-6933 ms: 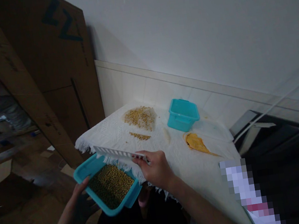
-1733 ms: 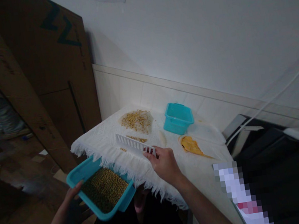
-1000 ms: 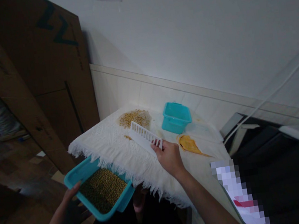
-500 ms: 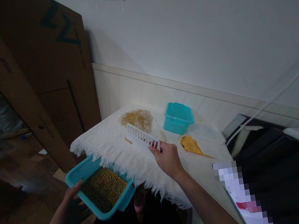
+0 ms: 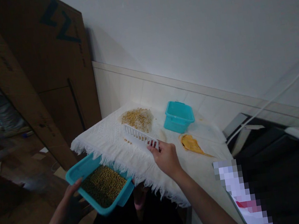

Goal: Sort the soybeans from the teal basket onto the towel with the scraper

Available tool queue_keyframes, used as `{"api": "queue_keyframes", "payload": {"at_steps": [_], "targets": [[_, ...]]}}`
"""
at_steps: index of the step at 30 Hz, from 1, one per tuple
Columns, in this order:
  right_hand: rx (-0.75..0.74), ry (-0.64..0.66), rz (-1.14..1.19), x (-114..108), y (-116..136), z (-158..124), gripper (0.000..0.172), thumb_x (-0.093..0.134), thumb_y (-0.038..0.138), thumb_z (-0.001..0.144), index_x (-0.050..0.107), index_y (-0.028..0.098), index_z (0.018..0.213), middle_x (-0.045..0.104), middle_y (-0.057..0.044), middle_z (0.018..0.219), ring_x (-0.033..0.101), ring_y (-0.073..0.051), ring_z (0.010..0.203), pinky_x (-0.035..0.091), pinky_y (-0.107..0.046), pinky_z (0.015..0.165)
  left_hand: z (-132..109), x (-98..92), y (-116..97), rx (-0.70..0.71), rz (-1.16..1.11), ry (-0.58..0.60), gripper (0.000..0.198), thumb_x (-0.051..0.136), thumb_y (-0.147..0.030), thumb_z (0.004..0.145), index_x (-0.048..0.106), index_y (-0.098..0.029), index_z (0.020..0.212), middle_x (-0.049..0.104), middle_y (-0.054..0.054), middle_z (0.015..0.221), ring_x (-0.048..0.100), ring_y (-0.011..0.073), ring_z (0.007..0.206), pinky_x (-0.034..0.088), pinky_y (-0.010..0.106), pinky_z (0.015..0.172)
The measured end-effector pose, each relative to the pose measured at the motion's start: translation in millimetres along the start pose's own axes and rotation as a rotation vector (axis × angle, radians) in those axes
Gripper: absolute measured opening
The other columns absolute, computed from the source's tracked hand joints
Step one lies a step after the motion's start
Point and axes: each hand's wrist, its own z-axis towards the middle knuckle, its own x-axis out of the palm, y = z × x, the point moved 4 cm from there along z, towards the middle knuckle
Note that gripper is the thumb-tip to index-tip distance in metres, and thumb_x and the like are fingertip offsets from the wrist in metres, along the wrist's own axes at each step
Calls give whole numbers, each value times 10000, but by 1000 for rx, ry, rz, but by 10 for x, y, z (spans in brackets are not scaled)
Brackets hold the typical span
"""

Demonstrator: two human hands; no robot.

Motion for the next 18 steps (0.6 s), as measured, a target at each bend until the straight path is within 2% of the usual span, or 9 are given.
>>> {"api": "queue_keyframes", "payload": {"at_steps": [4,9,13,15,18], "targets": [[-24,48,12,48,10,31,286,714,403,927,875,186,835,815,-68,677,704,-232,573,517,-297,574,-8,18,-50,11,21,8,799,934,-659,821,602,-326,1466,744,98,1234,821,275,870,701,426,795],[-64,111,49,66,97,-55,310,719,418,953,885,175,854,797,-51,677,682,-205,577,507,-282,588,15,56,-142,34,32,-4,810,919,-639,834,578,-325,1498,737,108,1275,803,273,828,681,418,749],[-55,136,127,85,242,-209,307,734,420,957,911,171,926,786,-30,661,685,-195,579,502,-265,570,54,73,-173,-2,-1,-19,818,927,-592,825,612,-298,1521,787,120,1211,799,278,820,658,409,731],[-55,203,165,116,333,-268,287,745,409,953,911,179,911,787,-24,658,688,-192,574,504,-257,555,71,81,-178,-20,-11,-15,837,944,-576,803,627,-278,1518,799,117,1157,794,276,808,649,404,725],[-48,243,212,142,416,-251,252,771,400,932,905,190,892,823,-36,711,750,-222,623,552,-269,577,71,91,-185,-25,-20,-24,863,972,-576,761,636,-268,1495,797,119,1123,800,287,814,644,406,717]]}}
